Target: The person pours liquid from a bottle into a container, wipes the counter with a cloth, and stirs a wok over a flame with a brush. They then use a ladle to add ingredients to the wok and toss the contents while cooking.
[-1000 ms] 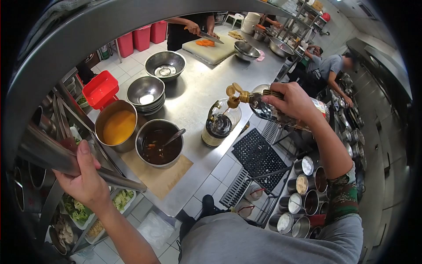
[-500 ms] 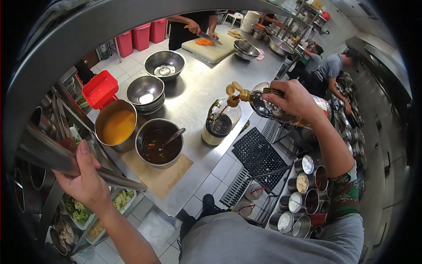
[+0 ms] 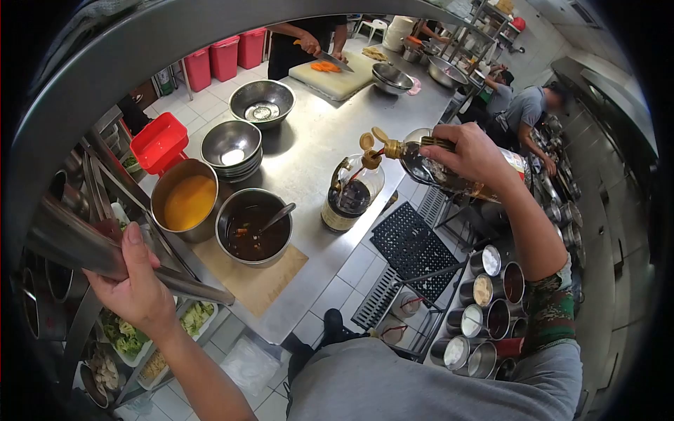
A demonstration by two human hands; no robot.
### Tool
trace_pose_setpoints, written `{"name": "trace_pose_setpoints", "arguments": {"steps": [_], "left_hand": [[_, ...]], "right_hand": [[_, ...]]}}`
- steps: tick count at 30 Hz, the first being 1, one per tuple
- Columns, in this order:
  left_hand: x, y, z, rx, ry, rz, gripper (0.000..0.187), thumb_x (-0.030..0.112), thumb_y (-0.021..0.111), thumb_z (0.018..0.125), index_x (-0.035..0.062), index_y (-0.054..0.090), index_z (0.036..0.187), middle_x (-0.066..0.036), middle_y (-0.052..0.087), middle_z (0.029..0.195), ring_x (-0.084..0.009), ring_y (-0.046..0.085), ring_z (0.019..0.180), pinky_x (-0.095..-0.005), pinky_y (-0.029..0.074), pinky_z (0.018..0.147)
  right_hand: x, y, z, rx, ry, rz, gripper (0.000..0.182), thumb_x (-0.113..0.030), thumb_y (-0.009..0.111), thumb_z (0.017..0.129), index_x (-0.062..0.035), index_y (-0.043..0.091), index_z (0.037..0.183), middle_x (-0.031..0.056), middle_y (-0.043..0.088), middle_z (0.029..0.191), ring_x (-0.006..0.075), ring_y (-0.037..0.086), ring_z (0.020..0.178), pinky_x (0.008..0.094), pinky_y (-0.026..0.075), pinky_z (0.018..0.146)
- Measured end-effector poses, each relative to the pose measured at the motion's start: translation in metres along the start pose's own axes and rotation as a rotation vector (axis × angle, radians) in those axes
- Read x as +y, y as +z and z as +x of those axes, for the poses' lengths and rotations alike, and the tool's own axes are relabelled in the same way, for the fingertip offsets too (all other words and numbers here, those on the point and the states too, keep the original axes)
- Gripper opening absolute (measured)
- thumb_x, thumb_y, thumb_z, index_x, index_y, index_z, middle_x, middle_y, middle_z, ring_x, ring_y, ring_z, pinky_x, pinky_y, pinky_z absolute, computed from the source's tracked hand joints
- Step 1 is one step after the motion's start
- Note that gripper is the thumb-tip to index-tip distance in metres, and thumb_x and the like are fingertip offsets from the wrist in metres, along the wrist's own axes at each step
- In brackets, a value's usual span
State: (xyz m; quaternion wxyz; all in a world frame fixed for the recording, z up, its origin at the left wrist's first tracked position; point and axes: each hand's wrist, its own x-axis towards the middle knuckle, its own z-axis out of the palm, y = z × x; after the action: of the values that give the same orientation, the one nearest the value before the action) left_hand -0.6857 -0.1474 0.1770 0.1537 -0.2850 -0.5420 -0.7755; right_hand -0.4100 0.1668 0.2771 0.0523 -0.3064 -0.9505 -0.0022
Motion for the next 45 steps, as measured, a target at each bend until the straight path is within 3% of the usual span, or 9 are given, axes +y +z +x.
{"name": "trace_pose_setpoints", "arguments": {"steps": [13, 28, 45], "left_hand": [[-0.002, -0.001, 0.000, 0.017, -0.001, 0.009, 0.036, -0.004, 0.065, 0.089, -0.0011, 0.051, 0.121, -0.008, 0.061, 0.098, -0.0059, 0.048, 0.061, -0.0199, 0.039, 0.051], [-0.003, -0.002, 0.000, 0.004, -0.006, -0.003, 0.032, -0.004, 0.064, 0.089, -0.0009, 0.052, 0.118, -0.006, 0.060, 0.090, -0.0058, 0.048, 0.060, -0.0199, 0.039, 0.052], [-0.003, -0.003, -0.001, 0.009, -0.009, 0.015, 0.033, -0.003, 0.066, 0.088, -0.0011, 0.052, 0.118, -0.008, 0.061, 0.093, -0.0057, 0.050, 0.062, -0.0193, 0.040, 0.052]], "right_hand": [[0.003, -0.003, 0.002, -0.007, -0.022, -0.043, 0.046, -0.044, 0.066, 0.088, 0.0011, 0.063, 0.080, 0.0188, 0.060, 0.063, 0.0383, 0.060, 0.064, 0.0443, 0.046, 0.064], [0.001, -0.007, 0.002, 0.004, -0.058, -0.023, 0.044, -0.044, 0.066, 0.087, 0.0003, 0.065, 0.084, 0.0204, 0.063, 0.070, 0.0394, 0.062, 0.071, 0.0448, 0.048, 0.068], [-0.002, -0.012, 0.003, -0.004, -0.043, -0.059, 0.043, -0.045, 0.066, 0.087, -0.0021, 0.067, 0.086, 0.0188, 0.064, 0.071, 0.0381, 0.063, 0.071, 0.0445, 0.048, 0.067]]}}
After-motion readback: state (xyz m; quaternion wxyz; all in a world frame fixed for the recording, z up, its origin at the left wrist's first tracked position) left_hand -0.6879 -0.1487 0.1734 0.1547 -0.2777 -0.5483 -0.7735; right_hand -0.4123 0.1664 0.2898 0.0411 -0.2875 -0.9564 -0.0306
